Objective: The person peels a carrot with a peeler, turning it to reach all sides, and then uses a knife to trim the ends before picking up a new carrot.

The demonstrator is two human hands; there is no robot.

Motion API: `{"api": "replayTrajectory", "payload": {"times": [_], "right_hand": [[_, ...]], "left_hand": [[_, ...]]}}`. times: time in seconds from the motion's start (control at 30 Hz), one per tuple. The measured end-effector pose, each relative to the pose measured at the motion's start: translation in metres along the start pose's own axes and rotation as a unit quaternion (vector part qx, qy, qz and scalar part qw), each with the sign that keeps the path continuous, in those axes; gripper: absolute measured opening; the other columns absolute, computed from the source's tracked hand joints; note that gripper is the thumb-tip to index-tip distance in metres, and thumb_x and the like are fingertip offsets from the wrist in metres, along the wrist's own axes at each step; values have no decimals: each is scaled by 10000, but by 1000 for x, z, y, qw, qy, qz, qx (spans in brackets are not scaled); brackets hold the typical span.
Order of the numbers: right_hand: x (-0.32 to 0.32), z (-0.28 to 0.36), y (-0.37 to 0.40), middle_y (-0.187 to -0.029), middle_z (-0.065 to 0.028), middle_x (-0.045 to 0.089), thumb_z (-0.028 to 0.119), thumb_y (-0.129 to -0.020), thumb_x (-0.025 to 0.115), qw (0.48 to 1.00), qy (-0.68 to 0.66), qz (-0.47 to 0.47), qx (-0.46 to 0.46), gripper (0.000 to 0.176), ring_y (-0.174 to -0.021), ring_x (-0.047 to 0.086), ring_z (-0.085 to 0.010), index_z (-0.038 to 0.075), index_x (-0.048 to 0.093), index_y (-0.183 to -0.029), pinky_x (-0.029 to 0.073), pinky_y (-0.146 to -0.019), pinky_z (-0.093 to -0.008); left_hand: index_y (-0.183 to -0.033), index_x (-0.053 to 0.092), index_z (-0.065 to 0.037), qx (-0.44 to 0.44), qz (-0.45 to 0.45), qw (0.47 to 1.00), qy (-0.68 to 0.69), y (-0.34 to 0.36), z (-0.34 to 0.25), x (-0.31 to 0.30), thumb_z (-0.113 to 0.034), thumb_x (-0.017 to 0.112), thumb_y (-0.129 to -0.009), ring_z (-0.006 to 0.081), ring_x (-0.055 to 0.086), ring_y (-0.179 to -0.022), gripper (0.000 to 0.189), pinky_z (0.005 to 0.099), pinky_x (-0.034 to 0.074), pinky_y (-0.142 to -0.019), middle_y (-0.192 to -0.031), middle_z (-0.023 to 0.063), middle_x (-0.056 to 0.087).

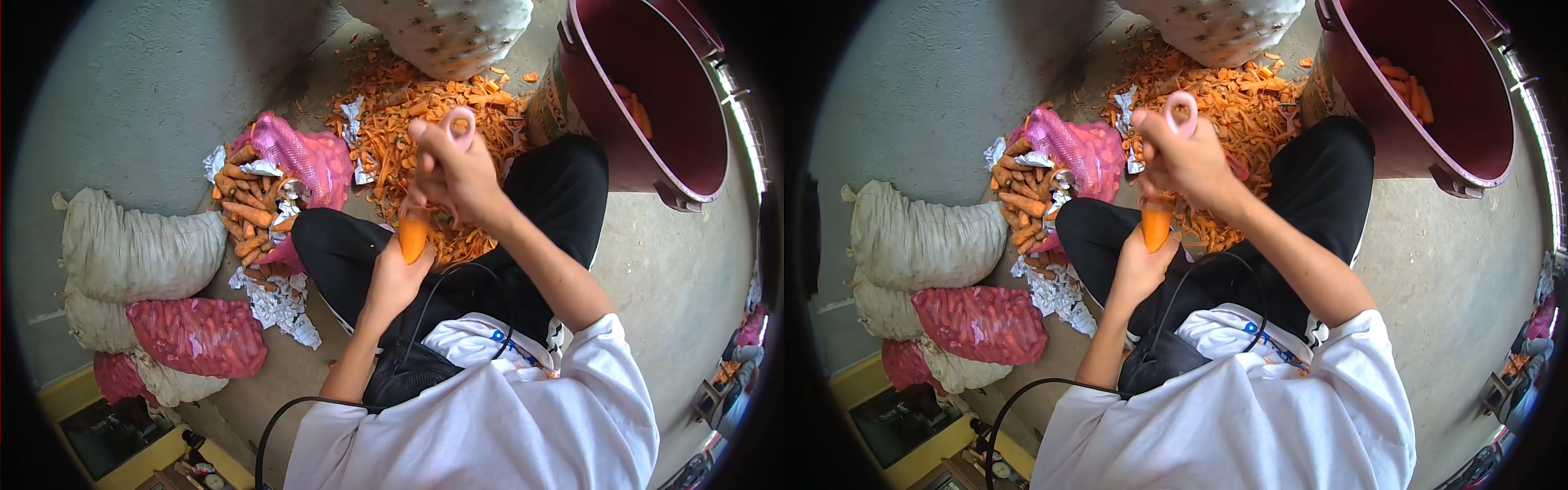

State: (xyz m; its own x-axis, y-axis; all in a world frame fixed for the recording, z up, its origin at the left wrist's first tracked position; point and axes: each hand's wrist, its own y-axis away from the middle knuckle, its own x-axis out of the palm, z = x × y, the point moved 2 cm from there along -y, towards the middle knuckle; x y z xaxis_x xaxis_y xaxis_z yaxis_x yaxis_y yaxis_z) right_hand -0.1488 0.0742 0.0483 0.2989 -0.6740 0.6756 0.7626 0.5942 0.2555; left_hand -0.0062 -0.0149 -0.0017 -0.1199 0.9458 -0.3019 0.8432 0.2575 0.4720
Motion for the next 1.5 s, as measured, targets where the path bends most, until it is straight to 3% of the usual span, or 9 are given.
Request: {"api": "replayTrajectory", "payload": {"times": [0.13, 0.27, 0.6, 0.87, 0.9, 0.97, 1.27, 1.33, 1.5], "right_hand": [[-6, -18, 6, -424, 6, 366, 276, -888, 589, 1000, 3, 5, -7, 382, -305, 332, -100, 94, 430, -592, 390, -373, -290], [-67, 14, -54, -440, 11, 374, 275, -874, 600, 959, 55, -232, -152, 329, -320, 349, -97, 95, 456, -639, 410, -390, -287], [-35, 5, -6, -430, 8, 365, 249, -874, 610, 991, -98, -40, -79, 345, -322, 348, -106, 83, 466, -607, 406, -376, -310], [3, -15, 17, -439, 7, 389, 204, -871, 604, 998, 3, 56, 30, 324, -327, 361, -116, 75, 461, -610, 433, -420, -301], [-14, -21, -2, -443, 7, 397, 216, -876, 596, 978, 146, -19, -148, 306, -329, 363, -116, 72, 471, -636, 436, -427, -292], [-45, -3, -36, -443, 8, 398, 238, -882, 583, 941, 192, -156, -233, 282, -327, 360, -114, 70, 483, -678, 441, -440, -277], [3, -3, 16, -443, -18, 401, 215, -875, 595, 1000, -17, 10, -12, 374, -295, 347, -133, 85, 411, -576, 399, -346, -310], [4, -17, 15, -437, -30, 427, 289, -821, 657, 998, -30, 44, 20, 383, -384, 547, -186, 47, 470, -589, 422, -365, -292], [-80, 16, -57, -610, -49, 525, 245, -835, 623, 971, 33, -162, -174, 262, -442, 545, -156, 48, 478, -745, 467, -402, -299]], "left_hand": [[-853, 488, -69, -89, 109, 968, 210, 11, -16, 1, -182, 592, -894, 5, 343, -384, 159, 183, 291, -332, -564, -48, 413], [-867, 468, -68, -57, 134, 978, 151, 15, -15, -5, -179, 607, -889, 14, 356, -390, 179, 184, 301, -337, -585, -46, 410], [-1071, 434, -61, -35, 83, 936, 340, 3, -11, 5, -243, 542, -932, 43, 475, -612, 254, 242, 506, -476, -794, 17, 457], [-1020, 477, -75, -105, 165, 927, 319, 11, -19, 3, -92, 592, -873, 19, 331, -477, 188, 155, 270, -363, -690, -26, 413], [-992, 472, -81, -126, 179, 913, 343, 11, -12, 3, -83, 575, -873, 15, 313, -457, 157, 155, 261, -353, -660, -32, 391], [-971, 452, -91, -145, 193, 900, 364, 18, -7, 1, -81, 557, -881, 8, 322, -462, 139, 157, 269, -358, -666, -40, 382], [-895, 464, -79, -187, 299, 742, 571, 2, 2, 0, -91, 510, -866, 6, 291, -417, 56, 139, 248, -308, -614, -38, 337], [-876, 462, -82, -193, 341, 729, 561, 6, -3, 0, -87, 503, -861, 5, 288, -408, 44, 139, 241, -297, -607, -34, 337], [-865, 443, -63, -187, 349, 716, 575, 17, 0, -6, -57, 520, -829, 10, 306, -390, 85, 142, 228, -292, -606, -21, 343]]}}
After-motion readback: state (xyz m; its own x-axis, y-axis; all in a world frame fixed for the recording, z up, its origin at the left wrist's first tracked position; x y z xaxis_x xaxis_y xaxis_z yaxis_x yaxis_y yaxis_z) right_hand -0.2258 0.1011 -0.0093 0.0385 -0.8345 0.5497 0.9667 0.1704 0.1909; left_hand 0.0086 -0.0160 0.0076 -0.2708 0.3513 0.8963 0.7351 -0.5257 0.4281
